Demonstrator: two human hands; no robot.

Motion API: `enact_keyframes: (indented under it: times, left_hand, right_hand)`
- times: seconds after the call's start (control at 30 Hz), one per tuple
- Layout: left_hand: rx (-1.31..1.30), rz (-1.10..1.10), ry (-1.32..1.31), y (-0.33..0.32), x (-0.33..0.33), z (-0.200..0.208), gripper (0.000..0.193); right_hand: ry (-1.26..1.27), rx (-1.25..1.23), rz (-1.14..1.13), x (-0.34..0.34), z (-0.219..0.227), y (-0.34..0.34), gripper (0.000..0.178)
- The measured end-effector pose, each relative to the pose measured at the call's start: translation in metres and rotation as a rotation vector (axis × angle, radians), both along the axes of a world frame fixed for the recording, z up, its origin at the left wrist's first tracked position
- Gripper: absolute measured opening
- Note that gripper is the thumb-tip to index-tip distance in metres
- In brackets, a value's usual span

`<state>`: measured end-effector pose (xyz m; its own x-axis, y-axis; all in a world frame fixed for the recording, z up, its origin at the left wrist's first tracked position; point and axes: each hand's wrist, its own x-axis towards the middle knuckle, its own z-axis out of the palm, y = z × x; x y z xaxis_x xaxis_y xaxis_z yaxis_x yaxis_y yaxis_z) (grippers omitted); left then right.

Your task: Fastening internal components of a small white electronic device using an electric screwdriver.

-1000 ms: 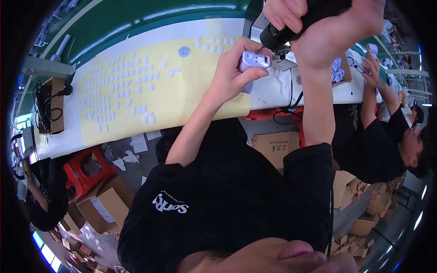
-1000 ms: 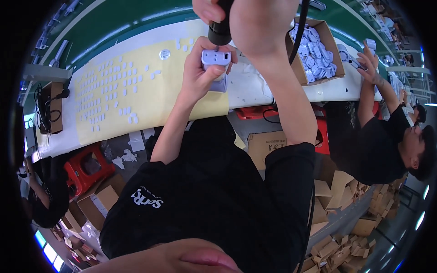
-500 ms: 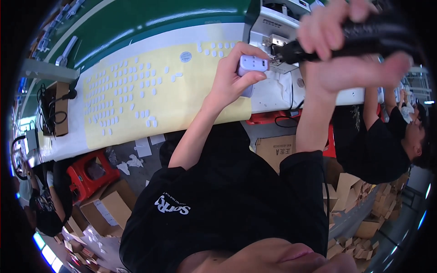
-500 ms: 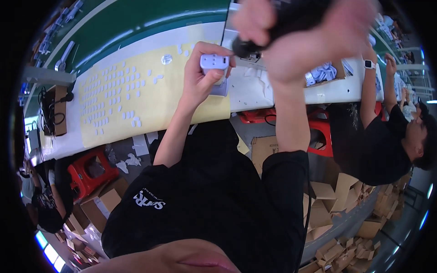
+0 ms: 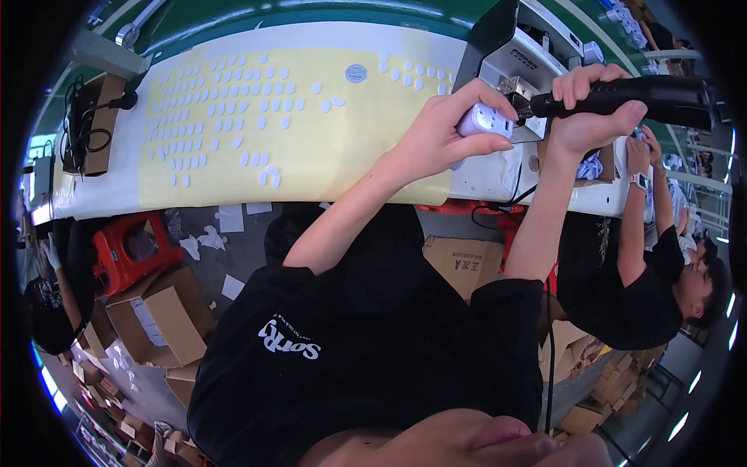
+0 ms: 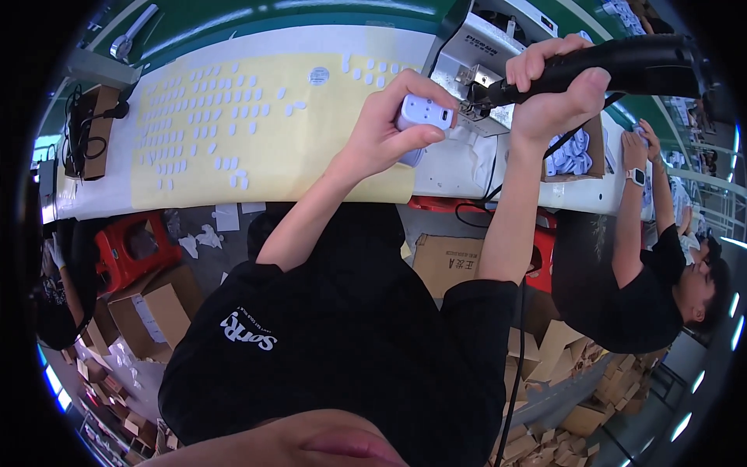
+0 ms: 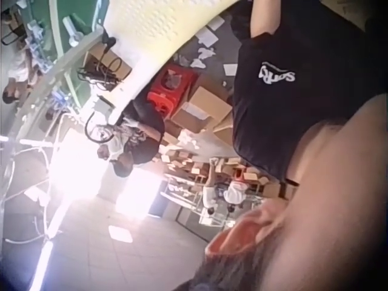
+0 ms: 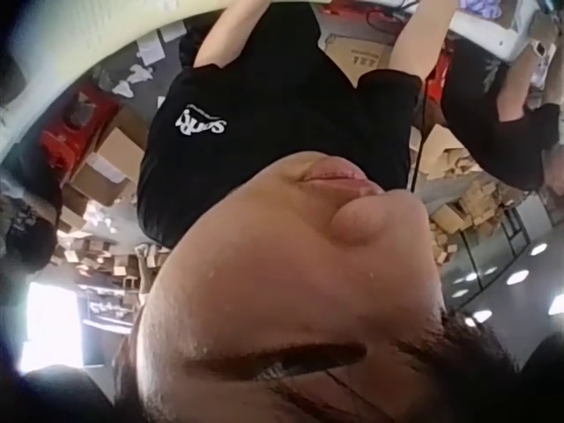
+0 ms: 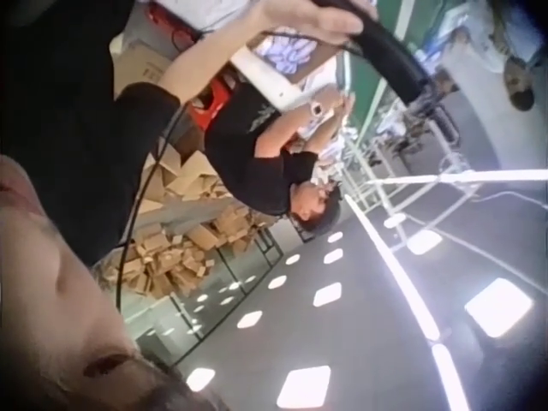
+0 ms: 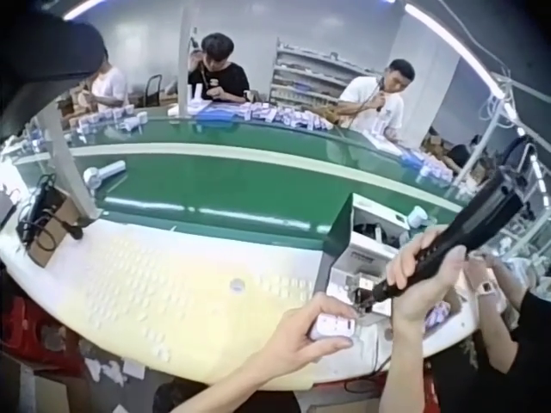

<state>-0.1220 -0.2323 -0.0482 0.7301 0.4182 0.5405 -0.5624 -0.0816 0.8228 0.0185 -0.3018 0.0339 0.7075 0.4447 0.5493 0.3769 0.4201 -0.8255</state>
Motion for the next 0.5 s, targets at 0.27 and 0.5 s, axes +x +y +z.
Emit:
enact_keyframes:
  times: [0.27, 0.5]
  left_hand:
    - [0.01, 0.011, -0.006, 0.0, 0.001, -0.001, 0.032]
    - [0.014, 0.021, 0.011, -0.002, -0.002, -0.001, 0.037]
  right_hand:
    - [0.045, 0.056, 0.072, -0.002, -0.007, -0.008, 0.06]
    - [0.095, 0.241, 0.493, -0.022, 0.044, -0.043, 0.072]
